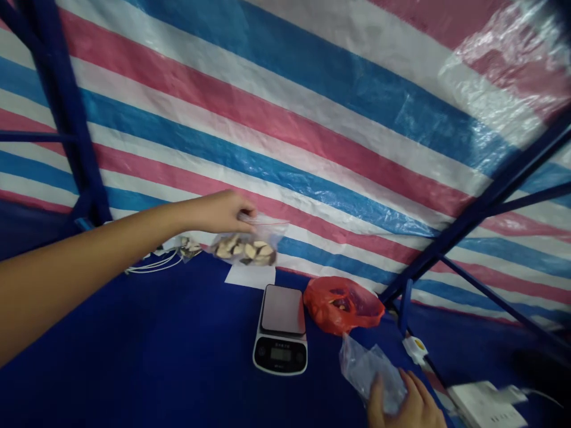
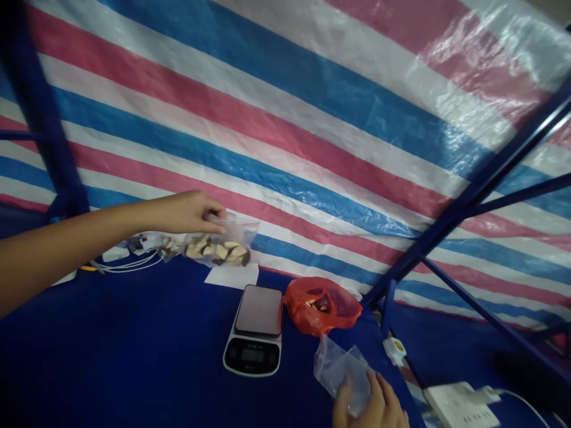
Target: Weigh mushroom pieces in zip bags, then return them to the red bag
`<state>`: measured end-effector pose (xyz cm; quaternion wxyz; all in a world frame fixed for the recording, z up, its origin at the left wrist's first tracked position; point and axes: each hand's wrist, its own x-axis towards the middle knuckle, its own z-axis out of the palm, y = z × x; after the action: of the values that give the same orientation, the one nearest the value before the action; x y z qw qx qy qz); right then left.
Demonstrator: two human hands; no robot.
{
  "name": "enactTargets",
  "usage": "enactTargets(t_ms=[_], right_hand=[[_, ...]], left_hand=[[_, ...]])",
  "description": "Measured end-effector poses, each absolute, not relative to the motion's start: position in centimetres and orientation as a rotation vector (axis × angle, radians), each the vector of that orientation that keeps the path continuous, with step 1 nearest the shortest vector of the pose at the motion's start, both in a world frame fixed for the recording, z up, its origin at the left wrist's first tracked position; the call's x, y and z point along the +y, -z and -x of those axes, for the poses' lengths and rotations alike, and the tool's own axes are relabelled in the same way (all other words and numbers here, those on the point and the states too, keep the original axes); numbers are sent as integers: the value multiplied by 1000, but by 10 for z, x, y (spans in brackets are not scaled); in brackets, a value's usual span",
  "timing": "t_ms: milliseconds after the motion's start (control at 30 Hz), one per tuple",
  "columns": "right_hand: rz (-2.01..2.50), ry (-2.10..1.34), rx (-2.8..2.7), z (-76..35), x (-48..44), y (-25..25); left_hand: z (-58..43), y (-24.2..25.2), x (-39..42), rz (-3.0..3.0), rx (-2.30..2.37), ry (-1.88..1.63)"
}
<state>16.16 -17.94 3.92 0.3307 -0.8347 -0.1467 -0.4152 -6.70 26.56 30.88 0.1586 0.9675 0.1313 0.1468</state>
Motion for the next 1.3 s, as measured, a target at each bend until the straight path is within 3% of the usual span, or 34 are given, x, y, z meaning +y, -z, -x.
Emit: enactTargets(t_ms=[133, 233, 333, 533, 700, 833, 933, 1033, 1300], right_hand=[[1913, 698, -263, -132, -148, -64], [1231, 43, -345, -104, -134, -87], [794, -229, -356, -85, -125, -107], [811, -277, 81, -104, -131, -121], [900, -249, 201, -123, -139, -117], [1028, -36, 202, -142, -139, -122], [1098, 204, 105, -162, -138, -132], [1202, 378, -34, -179, -138, -146], [1463, 631, -299, -206, -121, -176]], left_hand=[[25, -329, 177, -2595, 114, -509], [-14, -313, 119, -2409, -122, -437], [-54, -282, 69, -2263, -214, -423], [-108, -218, 9, -2180, -113, -439], [-120, -212, 6, -2101, -227, -470], [-126, -212, 37, -2052, -170, -524], [-133, -187, 62, -2377, -32, -754], [-140, -157, 73, -2532, 120, -696], [-130, -142, 82, -2194, -99, -650]])
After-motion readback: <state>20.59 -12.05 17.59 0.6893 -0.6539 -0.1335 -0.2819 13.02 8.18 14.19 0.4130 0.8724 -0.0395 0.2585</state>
